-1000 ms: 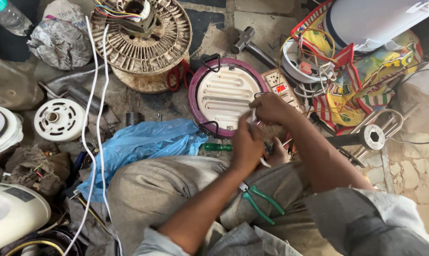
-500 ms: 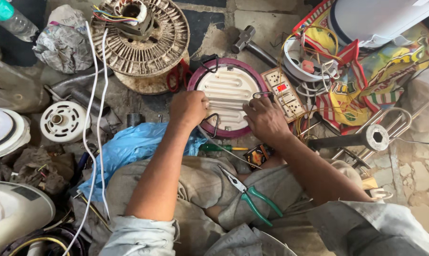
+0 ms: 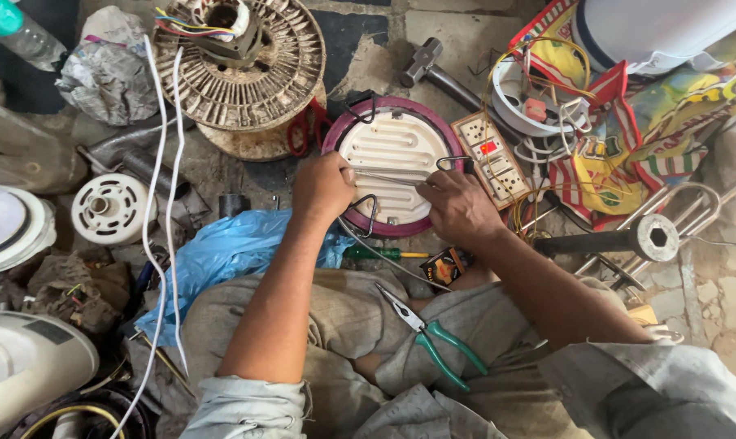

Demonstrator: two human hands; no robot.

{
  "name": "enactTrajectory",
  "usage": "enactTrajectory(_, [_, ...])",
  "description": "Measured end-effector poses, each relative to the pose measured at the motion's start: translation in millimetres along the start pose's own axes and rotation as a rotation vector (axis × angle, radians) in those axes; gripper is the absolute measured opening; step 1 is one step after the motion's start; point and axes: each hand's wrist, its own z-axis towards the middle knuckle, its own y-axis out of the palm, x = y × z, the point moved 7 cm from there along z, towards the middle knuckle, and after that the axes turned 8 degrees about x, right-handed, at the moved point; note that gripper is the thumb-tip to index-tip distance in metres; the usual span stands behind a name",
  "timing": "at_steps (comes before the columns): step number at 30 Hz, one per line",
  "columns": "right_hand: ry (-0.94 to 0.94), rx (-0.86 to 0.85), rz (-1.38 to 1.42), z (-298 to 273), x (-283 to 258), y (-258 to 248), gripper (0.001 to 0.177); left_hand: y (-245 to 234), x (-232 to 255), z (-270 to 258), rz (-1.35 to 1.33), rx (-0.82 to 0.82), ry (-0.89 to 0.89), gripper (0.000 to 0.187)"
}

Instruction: The person sits on the floor in a cluttered workshop and repairs a circular heating element. They use pliers to strip and cut wires, then use a screwdriver to secure the connections. The person then carefully places the heating element into the appliance's housing and adjusts it to fit.

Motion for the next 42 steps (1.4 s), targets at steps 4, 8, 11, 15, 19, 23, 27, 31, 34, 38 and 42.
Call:
enactTrajectory(4, [0.091, -0.035, 0.011, 2.3, 2.0, -2.2, 0.046, -9.7, 3.9, -5.5, 0.011, 0.042, 0.026, 0.008])
enactTrajectory(8, [0.17, -0.107, -0.039, 8.0, 2.8, 7.3, 0.05, -20.8, 0.0, -11.2, 0.054, 0.04, -0.051, 0.01])
enactTrajectory(11, [0.177, -0.112, -0.082, 7.6, 2.3, 7.9, 0.05, -17.7, -0.4, -15.5, 0.057, -0.01, -0.12, 0.009])
enactTrajectory(15, [0.143, -0.133, -0.132, 5.4, -1.8, 12.5, 0.049, -9.4, 4.9, -17.3, 0.043, 0.037, -0.074, 0.015])
enactTrajectory(19, [0.158, -0.124, -0.118, 6.5, -0.1, 13.7, 0.048, -6.5, 2.2, -17.9, 0.019, 0.028, -0.123, 0.014])
enactTrajectory(23, [0.145, -0.078, -0.102, 0.4, -0.6, 11.3, 0.05, -6.4, 0.4, -17.2, 0.018, 0.022, -0.114, 0.012])
enactTrajectory(27, [0.131, -0.009, -0.052, -2.9, 2.0, 12.5, 0.05, -6.5, 1.6, -16.5, 0.039, -0.007, -0.106, 0.012])
enactTrajectory(31, [0.142, 0.046, 0.005, -3.5, 3.4, 12.8, 0.046, -3.9, 2.6, -15.2, 0.031, -0.044, -0.116, 0.013])
enactTrajectory(34, [0.175, 0.034, -0.027, -0.1, 2.9, 6.7, 0.045, 0.3, 3.4, -12.8, 0.026, -0.085, -0.116, 0.014])
enactTrajectory(38, [0.229, -0.062, -0.129, 5.8, 1.0, 9.7, 0.042, 1.1, 9.0, -14.9, 0.025, -0.079, -0.083, 0.013])
enactTrajectory(42, [0.219, -0.01, -0.203, 4.8, -7.2, 4.3, 0.042, -7.4, 6.9, -14.8, 0.018, -0.074, -0.132, 0.011])
